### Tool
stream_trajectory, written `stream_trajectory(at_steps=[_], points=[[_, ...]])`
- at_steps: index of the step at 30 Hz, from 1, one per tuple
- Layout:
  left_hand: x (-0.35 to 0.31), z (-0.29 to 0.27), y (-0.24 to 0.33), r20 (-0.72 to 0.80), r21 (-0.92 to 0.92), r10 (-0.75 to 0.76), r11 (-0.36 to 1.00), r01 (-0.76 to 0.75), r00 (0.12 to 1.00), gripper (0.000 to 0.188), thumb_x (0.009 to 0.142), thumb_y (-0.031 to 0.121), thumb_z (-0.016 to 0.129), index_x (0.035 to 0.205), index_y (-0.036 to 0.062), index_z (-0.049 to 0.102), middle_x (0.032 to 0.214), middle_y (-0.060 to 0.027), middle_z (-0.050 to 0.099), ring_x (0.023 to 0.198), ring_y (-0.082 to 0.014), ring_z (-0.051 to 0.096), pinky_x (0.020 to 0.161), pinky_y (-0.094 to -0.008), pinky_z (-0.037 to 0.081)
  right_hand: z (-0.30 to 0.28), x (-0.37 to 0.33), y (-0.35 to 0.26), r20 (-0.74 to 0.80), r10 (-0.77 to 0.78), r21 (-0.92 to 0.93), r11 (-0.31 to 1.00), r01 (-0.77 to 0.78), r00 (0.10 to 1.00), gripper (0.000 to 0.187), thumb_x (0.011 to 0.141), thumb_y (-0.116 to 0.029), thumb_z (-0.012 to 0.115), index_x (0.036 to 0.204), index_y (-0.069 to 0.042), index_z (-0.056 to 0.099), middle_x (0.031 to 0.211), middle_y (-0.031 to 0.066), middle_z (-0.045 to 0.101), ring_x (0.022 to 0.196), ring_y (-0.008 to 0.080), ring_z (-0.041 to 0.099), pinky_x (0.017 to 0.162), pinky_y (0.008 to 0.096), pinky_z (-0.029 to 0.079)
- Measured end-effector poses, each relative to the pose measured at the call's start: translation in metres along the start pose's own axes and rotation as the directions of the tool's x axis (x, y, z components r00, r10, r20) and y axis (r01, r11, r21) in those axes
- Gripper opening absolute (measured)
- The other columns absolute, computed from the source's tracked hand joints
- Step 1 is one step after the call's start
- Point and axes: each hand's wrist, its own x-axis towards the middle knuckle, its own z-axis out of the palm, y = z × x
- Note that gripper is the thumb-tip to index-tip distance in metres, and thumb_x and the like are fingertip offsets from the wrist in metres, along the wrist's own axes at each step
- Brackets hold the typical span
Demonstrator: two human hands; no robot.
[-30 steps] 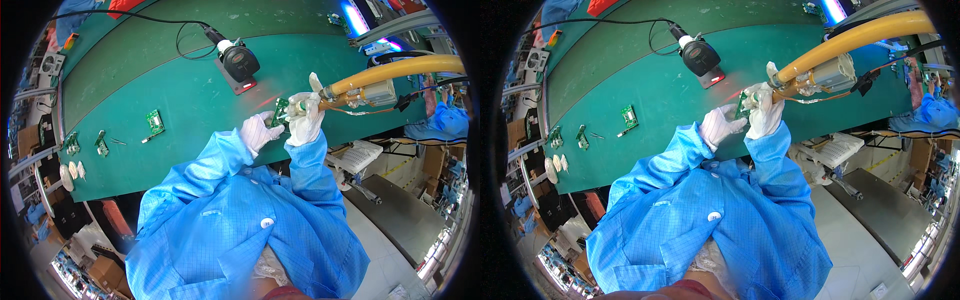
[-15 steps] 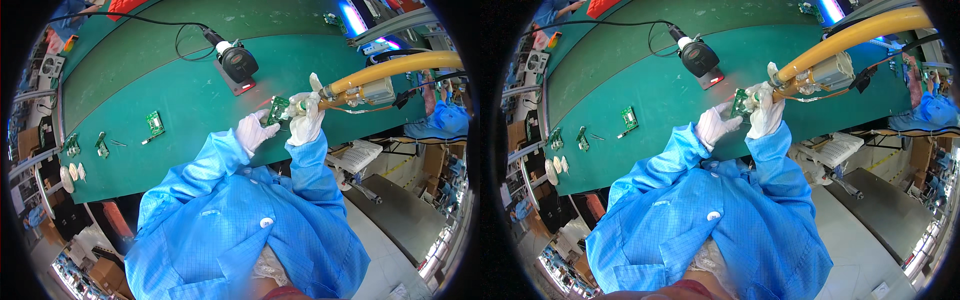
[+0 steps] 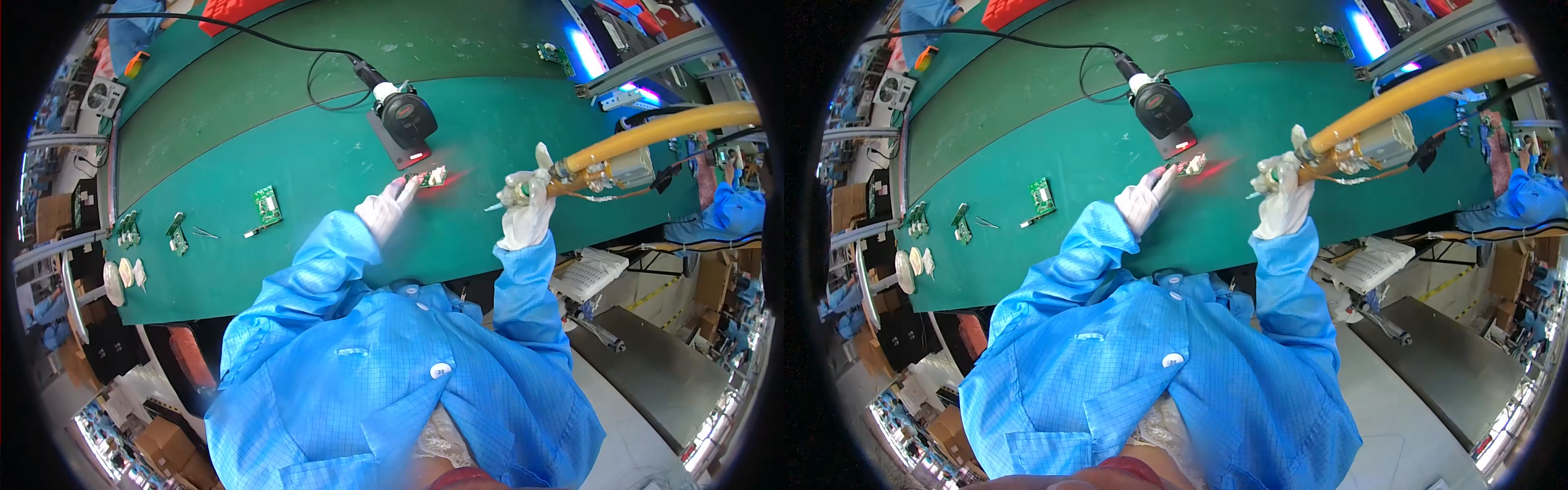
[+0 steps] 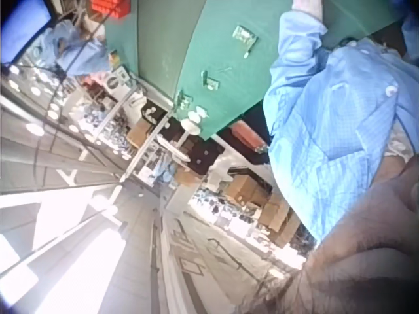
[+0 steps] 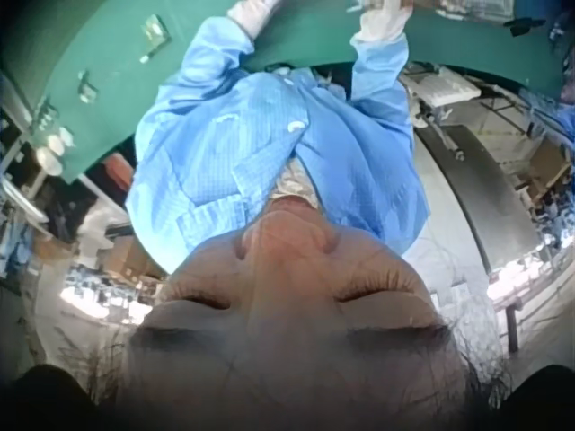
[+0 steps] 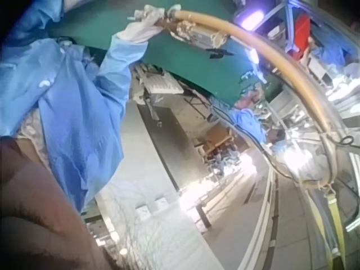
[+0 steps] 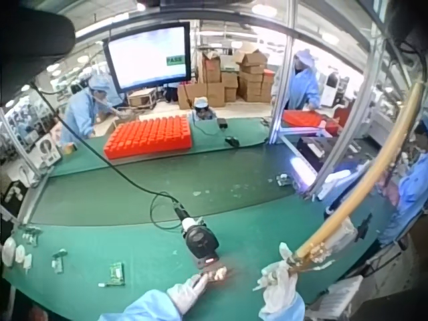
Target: Apply glue or sealant to printed circuit boards at an assembly station.
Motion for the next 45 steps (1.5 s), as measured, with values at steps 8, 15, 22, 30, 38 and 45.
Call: stream_trajectory(at_steps=[8, 15, 22, 30, 38, 45], points=[[0.001, -0.007, -0.049, -0.125, 0.407, 0.275, 0.89, -0.204, 0.953, 0.074, 0.079, 0.0, 0.046, 0.147, 0.0188, 0.023, 0.135, -0.0151, 0.042, 0.099, -0.0291, 0.062, 0.076, -0.0318, 0.054, -0.022, 0.004, 0.002, 0.001, -0.035, 0.033, 0.999, 0.035, 0.999, 0.054, 0.092, -0.024, 0.052, 0.14, -0.007, 0.035, 0.08, 0.0047, 0.054, 0.058, 0.0101, 0.047, 0.053, 0.0233, 0.044], [0.025, 0.0, -0.035, -0.165, 0.515, 0.267, 0.844, -0.148, 0.949, 0.075, 0.08, 0.001, 0.047, 0.148, 0.0187, 0.022, 0.134, -0.0188, 0.044, 0.069, -0.0244, 0.064, 0.065, -0.0324, 0.056, -0.02, 0.006, 0.004, -0.014, -0.037, 0.03, 0.999, 0.037, 0.999, 0.059, 0.092, -0.032, 0.055, 0.141, -0.007, 0.034, 0.079, 0.0034, 0.056, 0.058, 0.0082, 0.047, 0.054, 0.0232, 0.045], [0.026, 0.0, -0.021, -0.22, 0.502, 0.253, 0.858, -0.113, 0.942, 0.074, 0.08, 0.0, 0.045, 0.148, 0.0194, 0.022, 0.134, -0.0142, 0.044, 0.067, -0.024, 0.065, 0.067, -0.031, 0.056, -0.022, 0.01, 0.007, -0.009, -0.047, 0.036, 0.998, 0.048, 0.999, 0.06, 0.091, -0.035, 0.057, 0.141, -0.009, 0.034, 0.078, 0.0033, 0.058, 0.054, 0.0073, 0.045, 0.054, 0.0233, 0.046], [0.024, -0.004, -0.019, -0.222, 0.454, 0.28, 0.877, -0.156, 0.934, 0.069, 0.081, 0.004, 0.047, 0.146, 0.0105, 0.023, 0.131, -0.0204, 0.045, 0.08, -0.0262, 0.065, 0.068, -0.0323, 0.056, -0.025, 0.014, 0.01, -0.007, -0.058, 0.026, 0.998, 0.058, 0.998, 0.06, 0.092, -0.035, 0.056, 0.141, -0.009, 0.035, 0.077, 0.0035, 0.057, 0.053, 0.008, 0.046, 0.053, 0.0229, 0.044], [0.021, 0.002, 0.006, -0.331, 0.711, 0.309, 0.703, 0.02, 0.892, 0.061, 0.078, 0.005, 0.052, 0.138, 0.0041, 0.04, 0.105, -0.0171, 0.059, 0.059, -0.0109, 0.058, 0.042, -0.0254, 0.049, -0.024, 0.017, 0.01, -0.025, -0.083, 0.022, 0.996, 0.084, 0.996, 0.059, 0.091, -0.035, 0.057, 0.139, -0.007, 0.037, 0.075, 0.0035, 0.057, 0.054, 0.0089, 0.047, 0.052, 0.0213, 0.043], [0.035, 0.014, 0.011, -0.267, 0.729, 0.289, 0.684, -0.003, 0.919, 0.058, 0.078, 0.006, 0.053, 0.135, 0.0011, 0.041, 0.09, -0.02, 0.058, 0.051, -0.0135, 0.055, 0.036, -0.0262, 0.045, -0.027, 0.016, 0.011, -0.01, -0.073, 0.029, 0.997, 0.073, 0.997, 0.058, 0.092, -0.034, 0.057, 0.139, -0.007, 0.037, 0.076, 0.0029, 0.057, 0.055, 0.0076, 0.046, 0.051, 0.0203, 0.043]])
